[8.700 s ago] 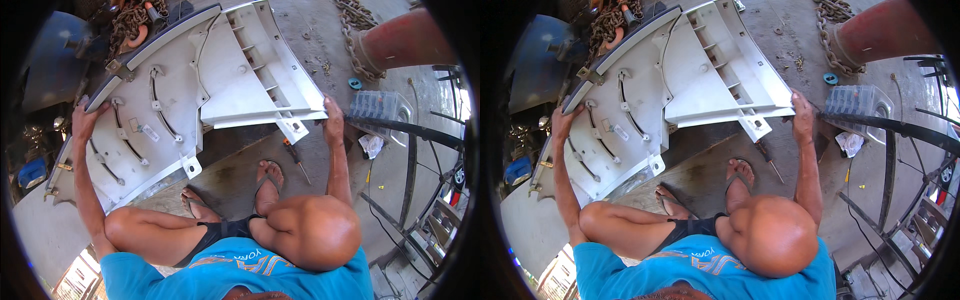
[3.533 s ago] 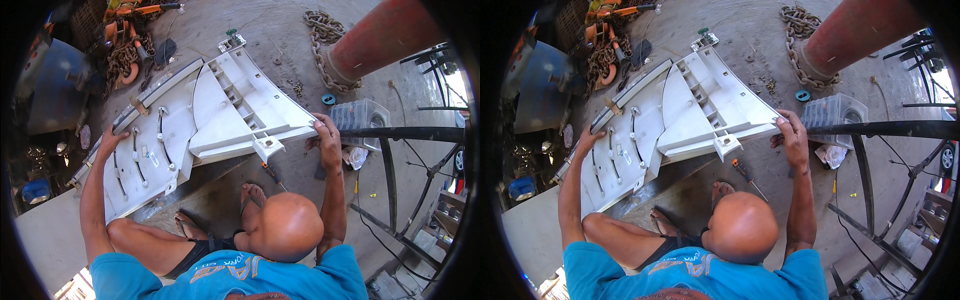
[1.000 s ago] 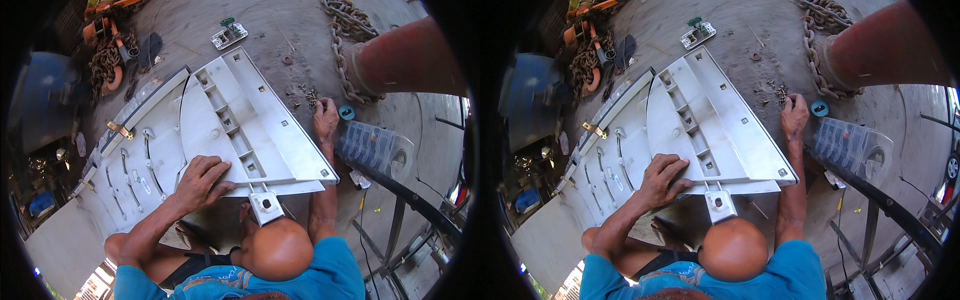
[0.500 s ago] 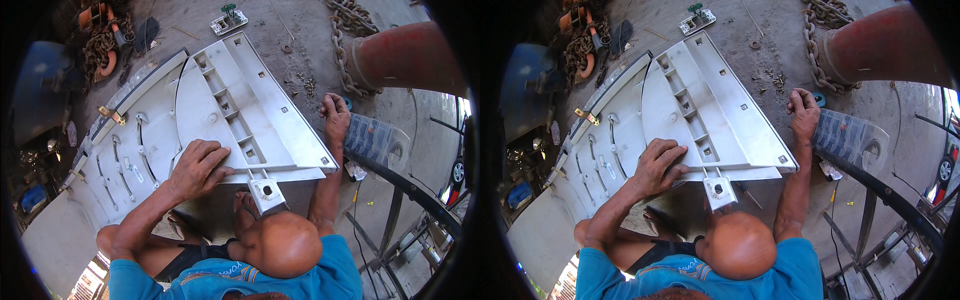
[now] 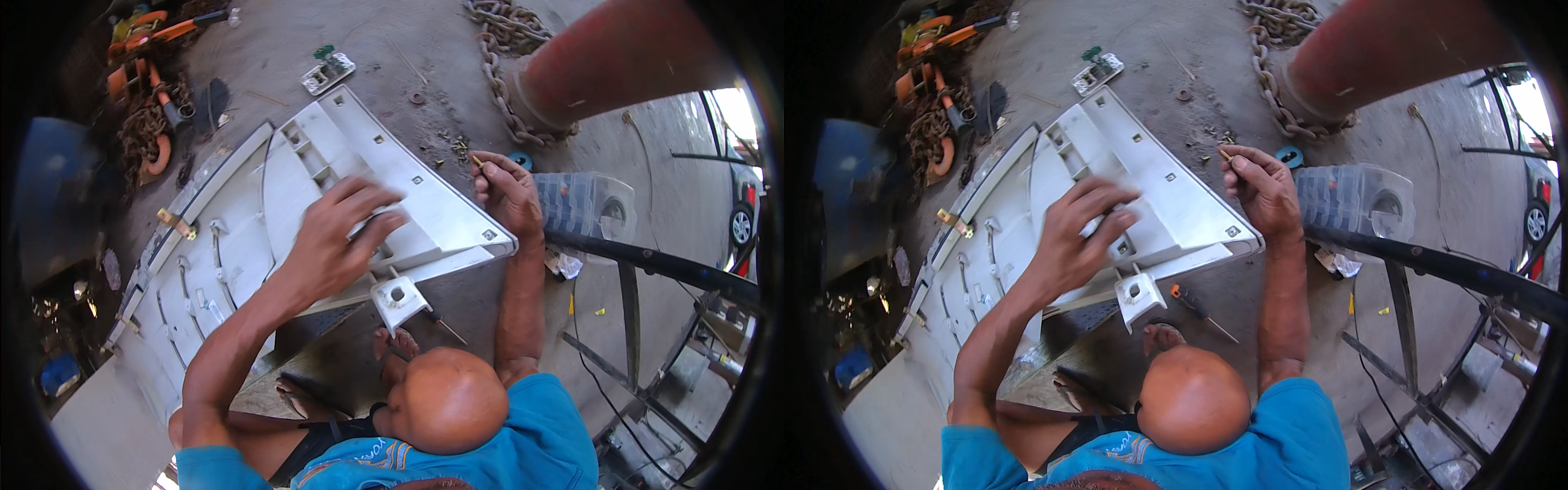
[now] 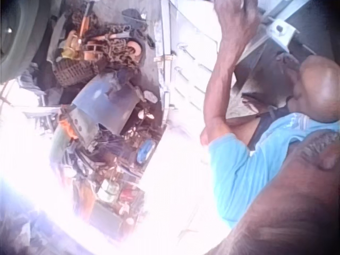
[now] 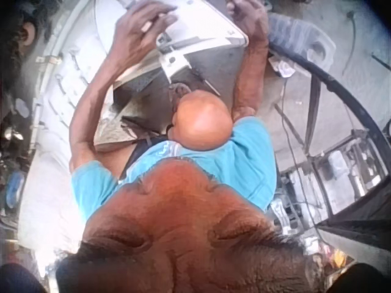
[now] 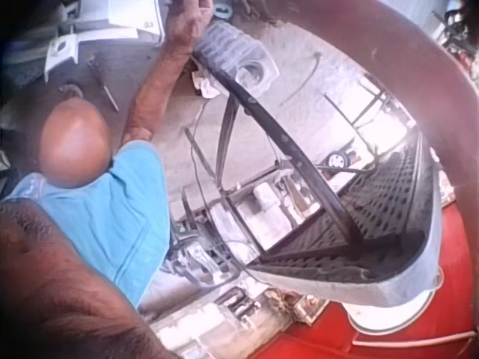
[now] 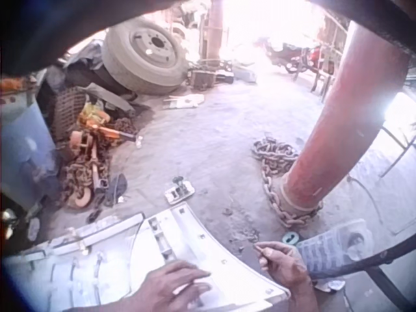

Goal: The person uses a screwdriver to remove screws from a white plastic component, separates a section, and then reattaches it by tightening the screws. The person repeatedly flips and repositions the component during the process.

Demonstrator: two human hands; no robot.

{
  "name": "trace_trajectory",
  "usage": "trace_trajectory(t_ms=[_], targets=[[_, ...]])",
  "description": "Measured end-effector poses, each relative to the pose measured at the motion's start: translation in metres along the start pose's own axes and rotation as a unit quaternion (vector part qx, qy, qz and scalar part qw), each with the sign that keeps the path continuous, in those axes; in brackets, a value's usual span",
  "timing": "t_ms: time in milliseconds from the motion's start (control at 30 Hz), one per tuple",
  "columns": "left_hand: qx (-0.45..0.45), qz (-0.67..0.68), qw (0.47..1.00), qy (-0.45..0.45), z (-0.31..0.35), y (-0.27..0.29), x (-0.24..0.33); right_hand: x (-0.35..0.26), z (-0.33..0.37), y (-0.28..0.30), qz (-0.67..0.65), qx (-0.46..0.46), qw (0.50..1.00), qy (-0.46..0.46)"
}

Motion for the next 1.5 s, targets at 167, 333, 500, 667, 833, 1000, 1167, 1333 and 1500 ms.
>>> trace_trajectory(t_ms=[167, 333, 500, 667, 833, 1000, 1167, 1333, 1500], targets=[[0.041, -0.144, 0.976, -0.160, -0.074, -0.019, 0.016, -0.009, -0.007, -0.017, 0.077, -0.041, 0.996, 0.002], [-0.003, -0.215, 0.961, -0.171, -0.094, -0.039, 0.017, -0.014, -0.009, -0.025, 0.067, -0.040, 0.997, 0.017], [0.044, -0.229, 0.950, -0.207, -0.085, -0.037, 0.025, -0.012, -0.011, -0.038, 0.093, -0.030, 0.995, 0.013], [0.083, -0.140, 0.980, -0.116, -0.076, 0.008, -0.001, 0.015, 0.017, 0.007, 0.238, 0.067, 0.968, -0.037], [0.141, 0.085, 0.982, 0.090, -0.037, 0.097, -0.100, 0.103, 0.122, 0.069, 0.681, 0.006, 0.732, 0.003], [0.182, 0.060, 0.963, 0.189, 0.002, 0.119, -0.168, 0.153, 0.146, -0.011, 0.573, 0.000, 0.782, -0.246], [0.171, -0.015, 0.972, 0.163, 0.003, 0.107, -0.178, 0.169, 0.161, -0.037, 0.630, 0.014, 0.757, -0.173], [0.167, -0.087, 0.975, 0.118, -0.005, 0.106, -0.174, 0.172, 0.165, -0.046, 0.639, 0.013, 0.758, -0.131], [0.171, -0.170, 0.963, 0.120, -0.012, 0.099, -0.172, 0.170, 0.161, -0.045, 0.620, 0.006, 0.765, -0.175]])
Point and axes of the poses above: each hand's wrist, its own z-axis away from the middle knuckle, its own y-axis out of the back of the hand, x = y × z, the point moved 7 cm from there along -z, towards the middle knuckle, and after that the axes turned 15 degrees about -x, right-handed, at the moved point
